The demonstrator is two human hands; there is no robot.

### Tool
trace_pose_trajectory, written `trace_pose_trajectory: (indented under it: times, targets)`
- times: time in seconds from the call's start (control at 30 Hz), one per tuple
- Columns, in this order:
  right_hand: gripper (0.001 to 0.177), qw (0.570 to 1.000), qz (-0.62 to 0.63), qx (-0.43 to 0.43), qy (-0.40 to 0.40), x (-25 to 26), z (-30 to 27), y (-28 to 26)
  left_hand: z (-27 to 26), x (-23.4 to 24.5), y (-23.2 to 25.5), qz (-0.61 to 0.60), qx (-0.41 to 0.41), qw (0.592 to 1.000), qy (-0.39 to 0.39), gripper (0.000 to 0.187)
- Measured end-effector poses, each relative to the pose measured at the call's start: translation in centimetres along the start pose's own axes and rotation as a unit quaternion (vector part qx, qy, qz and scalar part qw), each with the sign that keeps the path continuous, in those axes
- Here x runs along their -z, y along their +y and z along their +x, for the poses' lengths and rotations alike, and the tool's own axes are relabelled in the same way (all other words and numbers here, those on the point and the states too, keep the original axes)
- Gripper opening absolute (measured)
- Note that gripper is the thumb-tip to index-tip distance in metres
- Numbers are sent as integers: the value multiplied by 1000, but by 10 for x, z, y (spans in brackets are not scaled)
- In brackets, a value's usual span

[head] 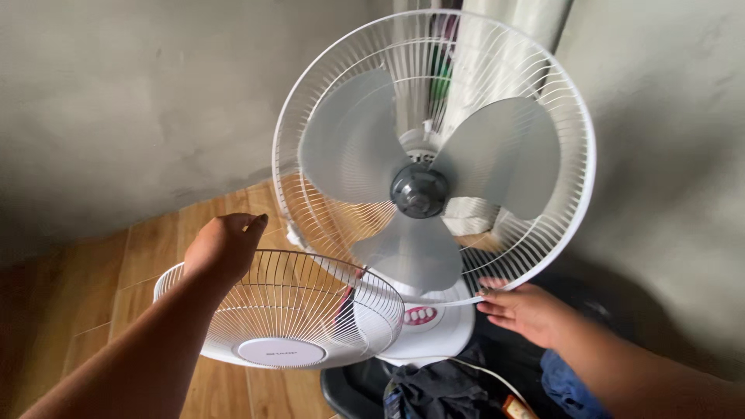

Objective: The person removes the front grille of a white Sharp electric fan, then reattaches it. The person repeats this removal and reattachment multiple times during the clip.

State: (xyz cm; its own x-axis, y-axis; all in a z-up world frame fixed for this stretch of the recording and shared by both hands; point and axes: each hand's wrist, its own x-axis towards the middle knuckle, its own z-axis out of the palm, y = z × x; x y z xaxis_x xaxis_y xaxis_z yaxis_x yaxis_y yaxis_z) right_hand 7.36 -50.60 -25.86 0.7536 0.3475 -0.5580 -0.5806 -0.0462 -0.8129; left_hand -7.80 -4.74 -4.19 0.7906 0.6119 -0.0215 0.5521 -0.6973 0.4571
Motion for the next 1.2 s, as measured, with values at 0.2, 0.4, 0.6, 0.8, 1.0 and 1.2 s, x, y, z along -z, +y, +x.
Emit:
trace_pose_trajectory:
  times: [0.2,0.4,0.6,0.8,1.0,1.2]
  targets:
    - [26,987,143,-59,-34,-47,32,51,-4,13,-33,22,22,999,43,43]
    - [24,984,170,-57,2,-93,37,72,-2,16,-66,52,34,995,84,47]
    - [18,974,213,-77,-1,-140,33,69,7,15,-95,31,39,998,-47,66]
    - [9,953,291,-82,19,-196,32,61,28,-47,-109,-115,-64,980,-151,49]
    - [3,936,344,-64,36,-222,32,60,52,-90,-91,-116,-38,973,-197,45]
    - [2,944,328,-34,25,-219,43,70,54,-99,-66,-239,-94,940,-224,58]
